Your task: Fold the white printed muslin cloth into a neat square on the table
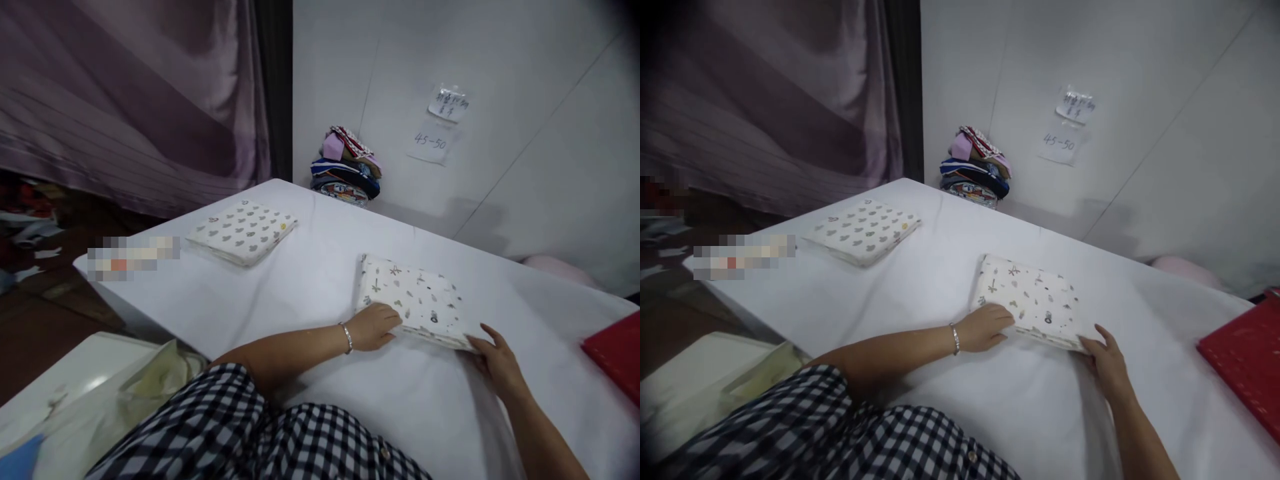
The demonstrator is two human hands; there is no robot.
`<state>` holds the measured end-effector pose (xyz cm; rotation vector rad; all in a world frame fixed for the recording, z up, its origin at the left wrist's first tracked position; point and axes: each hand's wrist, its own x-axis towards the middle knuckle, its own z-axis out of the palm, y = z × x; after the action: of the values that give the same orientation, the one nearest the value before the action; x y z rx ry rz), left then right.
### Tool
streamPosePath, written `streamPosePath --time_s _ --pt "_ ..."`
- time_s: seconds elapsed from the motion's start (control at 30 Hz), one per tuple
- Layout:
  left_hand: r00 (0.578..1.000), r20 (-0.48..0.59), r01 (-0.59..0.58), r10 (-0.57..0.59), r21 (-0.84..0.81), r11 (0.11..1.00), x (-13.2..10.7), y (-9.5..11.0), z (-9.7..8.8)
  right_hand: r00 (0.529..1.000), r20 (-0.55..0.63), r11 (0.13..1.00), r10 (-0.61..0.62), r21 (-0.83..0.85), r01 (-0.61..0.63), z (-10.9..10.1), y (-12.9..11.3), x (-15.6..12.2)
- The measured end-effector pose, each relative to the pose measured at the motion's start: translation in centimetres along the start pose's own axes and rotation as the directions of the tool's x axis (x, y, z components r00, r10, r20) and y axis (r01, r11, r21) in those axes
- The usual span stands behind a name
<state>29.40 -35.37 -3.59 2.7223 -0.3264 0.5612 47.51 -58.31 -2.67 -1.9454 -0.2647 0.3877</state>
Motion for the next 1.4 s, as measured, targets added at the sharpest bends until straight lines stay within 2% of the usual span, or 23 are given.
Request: streamPosePath --time_s 0.07,0.13,0.23,0.3,0.4,0.47,0.5,0.57,0.63,0.77,0.87,1.0,1.2,1.4 --pt "1.000 0.000 0.000 0.000 -0.020 1.000 -0.8 0.2 -0.5 0.999 0.026 0.991 -0.024 -0.131 0.028 -1.2 1.0 1.2" --pt "0.998 -0.029 0.062 -0.064 -0.042 0.997 -1.7 0.2 -1.1 0.997 0.031 0.938 -0.065 -0.339 0.072 -1.8 1.6 1.6" --pt "0.972 -0.101 0.202 -0.212 -0.093 0.975 -3.2 -0.5 -2.4 0.973 -0.021 0.720 -0.230 -0.676 0.156 -1.9 1.5 0.8" --pt "0.927 -0.152 0.322 -0.343 -0.149 0.935 -4.2 -1.2 -3.2 0.904 -0.005 0.587 -0.427 -0.763 0.273 -1.2 0.9 -0.3" --pt "0.799 -0.115 0.536 -0.590 -0.306 0.787 -5.2 -1.8 -3.8 0.746 0.157 0.471 -0.648 -0.687 0.553 1.3 -0.5 -2.1" --pt "0.715 -0.023 0.626 -0.699 -0.425 0.654 -5.4 -1.8 -3.7 0.660 0.298 0.439 -0.690 -0.553 0.708 3.8 -1.4 -3.1" --pt "0.690 0.018 0.645 -0.723 -0.470 0.603 -5.4 -1.7 -3.6 0.623 0.351 0.427 -0.699 -0.494 0.758 5.2 -1.9 -3.5" --pt "0.672 0.055 0.652 -0.738 -0.516 0.556 -5.2 -1.4 -3.3 0.559 0.421 0.398 -0.714 -0.414 0.819 7.8 -2.8 -4.0" --pt "0.673 0.045 0.646 -0.738 -0.521 0.558 -5.0 -1.2 -3.0 0.503 0.473 0.347 -0.723 -0.381 0.857 10.0 -3.7 -4.3" --pt "0.669 -0.003 0.621 -0.743 -0.547 0.562 -4.6 -1.0 -2.6 0.417 0.564 0.208 -0.712 -0.398 0.893 13.0 -5.2 -4.6" --pt "0.657 -0.017 0.596 -0.754 -0.602 0.532 -4.7 -1.0 -2.2 0.398 0.589 0.164 -0.703 -0.411 0.897 14.1 -5.8 -4.7" --pt "0.664 -0.024 0.568 -0.747 -0.634 0.525 -4.8 -1.3 -1.7 0.424 0.550 0.227 -0.719 -0.390 0.892 14.9 -5.5 -4.6" --pt "0.688 -0.035 0.586 -0.725 -0.563 0.583 -4.6 -1.1 -1.8 0.445 0.490 0.327 -0.749 -0.311 0.892 15.4 -4.6 -4.3" --pt "0.684 -0.012 0.592 -0.729 -0.575 0.565 -4.8 -1.2 -1.9 0.444 0.505 0.339 -0.740 -0.289 0.895 15.6 -4.3 -4.3"
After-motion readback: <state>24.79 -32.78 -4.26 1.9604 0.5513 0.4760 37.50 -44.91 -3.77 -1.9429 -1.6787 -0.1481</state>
